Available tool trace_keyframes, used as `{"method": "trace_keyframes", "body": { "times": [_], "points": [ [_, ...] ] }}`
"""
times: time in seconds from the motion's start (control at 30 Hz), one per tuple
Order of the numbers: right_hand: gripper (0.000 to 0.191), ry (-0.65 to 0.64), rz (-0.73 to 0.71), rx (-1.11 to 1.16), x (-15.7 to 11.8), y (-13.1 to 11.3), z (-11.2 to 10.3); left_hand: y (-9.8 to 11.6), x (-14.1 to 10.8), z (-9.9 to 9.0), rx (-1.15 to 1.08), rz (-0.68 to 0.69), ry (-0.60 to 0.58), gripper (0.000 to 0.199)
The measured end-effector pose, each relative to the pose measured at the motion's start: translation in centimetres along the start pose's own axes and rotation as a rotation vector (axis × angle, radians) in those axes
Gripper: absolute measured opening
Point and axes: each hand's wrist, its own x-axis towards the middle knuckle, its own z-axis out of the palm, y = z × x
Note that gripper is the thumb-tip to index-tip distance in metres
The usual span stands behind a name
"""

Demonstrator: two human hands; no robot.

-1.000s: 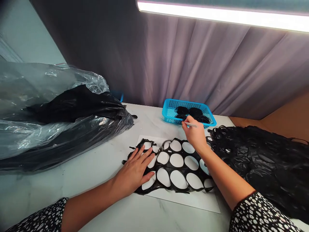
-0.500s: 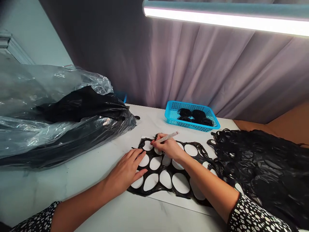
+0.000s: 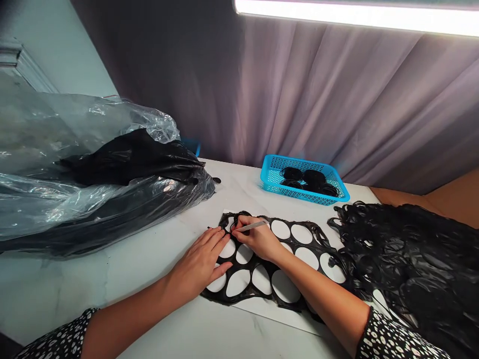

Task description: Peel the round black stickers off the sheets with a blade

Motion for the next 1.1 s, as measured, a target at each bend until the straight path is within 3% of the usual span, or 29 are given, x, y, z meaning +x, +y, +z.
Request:
{"method": "trace_keyframes", "body": {
  "times": [0.13,0.3,0.33,0.4,0.47,0.53,0.57,0.67,0.87,1.0,1.1],
  "points": [
    [0.015,0.034,-0.123,-0.287,-0.5,-0.2,0.7,0.0,-0.1,0.1,0.002,0.001,0.008,0.051],
    [0.022,-0.035,-0.385,-0.697,-0.7,-1.1,0.6,0.1,0.0,-0.2,-0.023,-0.002,0.007,0.04],
    [0.021,0.016,-0.392,-0.719,-0.4,-1.1,-0.2,0.1,0.0,-0.2,-0.029,-0.007,0.001,0.042],
    [0.018,0.239,-0.318,-0.711,0.5,-0.6,-2.6,0.1,-0.1,-0.3,-0.043,-0.015,-0.002,0.045],
    [0.021,0.575,-0.137,-0.645,1.4,0.3,-5.6,0.0,-0.2,-0.3,-0.056,-0.018,0.007,0.044],
    [0.026,0.758,0.035,-0.48,2.0,1.1,-7.9,-0.2,-0.1,-0.2,-0.068,-0.024,0.012,0.042],
    [0.029,0.791,0.105,-0.368,2.1,1.3,-8.6,-0.4,0.1,-0.3,-0.076,-0.03,0.005,0.042],
    [0.039,0.699,0.227,0.025,1.6,1.0,-8.4,-1.1,0.5,-0.9,-0.117,-0.05,-0.03,0.043],
    [0.045,0.27,0.312,0.523,-0.3,-2.3,-3.4,-0.3,-1.2,-3.2,-0.144,-0.084,0.016,0.03],
    [0.043,0.048,0.342,0.683,-1.3,-3.6,-0.7,1.3,-3.7,-3.2,-0.106,-0.055,-0.008,0.031],
    [0.035,-0.033,0.295,0.563,-2.1,-3.5,1.0,1.8,-4.8,-2.7,-0.063,-0.048,-0.041,0.037]
  ]
}}
